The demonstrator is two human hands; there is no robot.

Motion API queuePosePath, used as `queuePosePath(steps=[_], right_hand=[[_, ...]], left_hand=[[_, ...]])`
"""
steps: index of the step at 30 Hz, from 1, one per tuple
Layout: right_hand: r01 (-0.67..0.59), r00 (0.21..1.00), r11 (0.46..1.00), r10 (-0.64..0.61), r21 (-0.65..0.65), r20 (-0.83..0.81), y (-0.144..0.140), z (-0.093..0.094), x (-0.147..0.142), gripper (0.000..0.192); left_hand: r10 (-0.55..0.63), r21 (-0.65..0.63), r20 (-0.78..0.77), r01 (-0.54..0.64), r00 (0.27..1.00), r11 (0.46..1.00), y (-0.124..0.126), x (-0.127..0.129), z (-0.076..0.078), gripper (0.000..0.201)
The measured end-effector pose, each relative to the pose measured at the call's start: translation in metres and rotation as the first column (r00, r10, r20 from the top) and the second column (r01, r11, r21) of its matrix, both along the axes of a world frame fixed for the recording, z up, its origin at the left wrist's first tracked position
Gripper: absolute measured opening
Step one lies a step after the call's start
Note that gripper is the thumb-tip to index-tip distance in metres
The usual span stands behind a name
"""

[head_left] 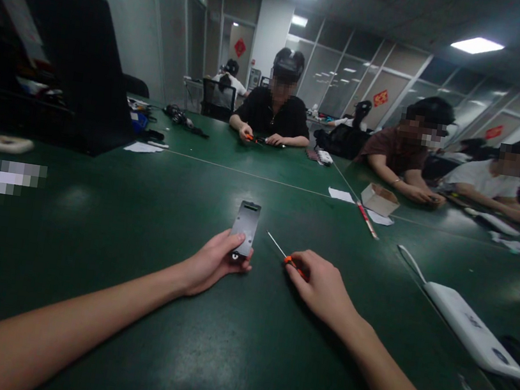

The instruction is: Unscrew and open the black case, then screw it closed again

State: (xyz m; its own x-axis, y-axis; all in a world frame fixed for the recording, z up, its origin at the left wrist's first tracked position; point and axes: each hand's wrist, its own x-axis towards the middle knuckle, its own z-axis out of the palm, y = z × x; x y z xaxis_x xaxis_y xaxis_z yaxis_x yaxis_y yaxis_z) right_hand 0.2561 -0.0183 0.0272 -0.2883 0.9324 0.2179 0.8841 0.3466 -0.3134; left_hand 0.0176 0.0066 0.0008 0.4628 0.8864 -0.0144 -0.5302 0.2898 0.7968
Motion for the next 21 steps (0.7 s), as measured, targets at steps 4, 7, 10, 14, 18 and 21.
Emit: queuePosePath(steps=[4,7,10,14,18,21], right_hand=[[-0.007,0.982,0.997,0.023,0.083,-0.187,-0.013,0.008,-0.012,0.02],[-0.07,0.977,0.986,0.098,0.149,-0.189,-0.02,0.012,-0.016,0.021],[-0.119,0.975,0.98,0.146,0.161,-0.167,-0.023,0.01,-0.018,0.022],[-0.129,0.971,0.981,0.155,0.143,-0.183,-0.02,0.005,-0.018,0.022],[-0.122,0.968,0.982,0.149,0.141,-0.201,-0.02,0.004,-0.02,0.023],[-0.115,0.968,0.983,0.143,0.141,-0.209,-0.02,0.005,-0.022,0.023]], left_hand=[[0.072,0.003,-0.036,-0.072,0.997,0.997,0.003,-0.002,-0.002,0.03],[0.126,0.001,-0.034,-0.126,0.991,0.992,0.006,-0.003,-0.002,0.031],[0.202,-0.032,-0.031,-0.203,0.979,0.979,0.008,-0.003,0.001,0.032],[0.267,-0.07,-0.03,-0.269,0.963,0.961,0.009,-0.002,0.003,0.035],[0.261,-0.052,-0.06,-0.264,0.964,0.963,0.01,-0.003,0.0,0.033],[0.252,-0.033,-0.095,-0.256,0.963,0.966,0.01,-0.004,-0.002,0.033]])
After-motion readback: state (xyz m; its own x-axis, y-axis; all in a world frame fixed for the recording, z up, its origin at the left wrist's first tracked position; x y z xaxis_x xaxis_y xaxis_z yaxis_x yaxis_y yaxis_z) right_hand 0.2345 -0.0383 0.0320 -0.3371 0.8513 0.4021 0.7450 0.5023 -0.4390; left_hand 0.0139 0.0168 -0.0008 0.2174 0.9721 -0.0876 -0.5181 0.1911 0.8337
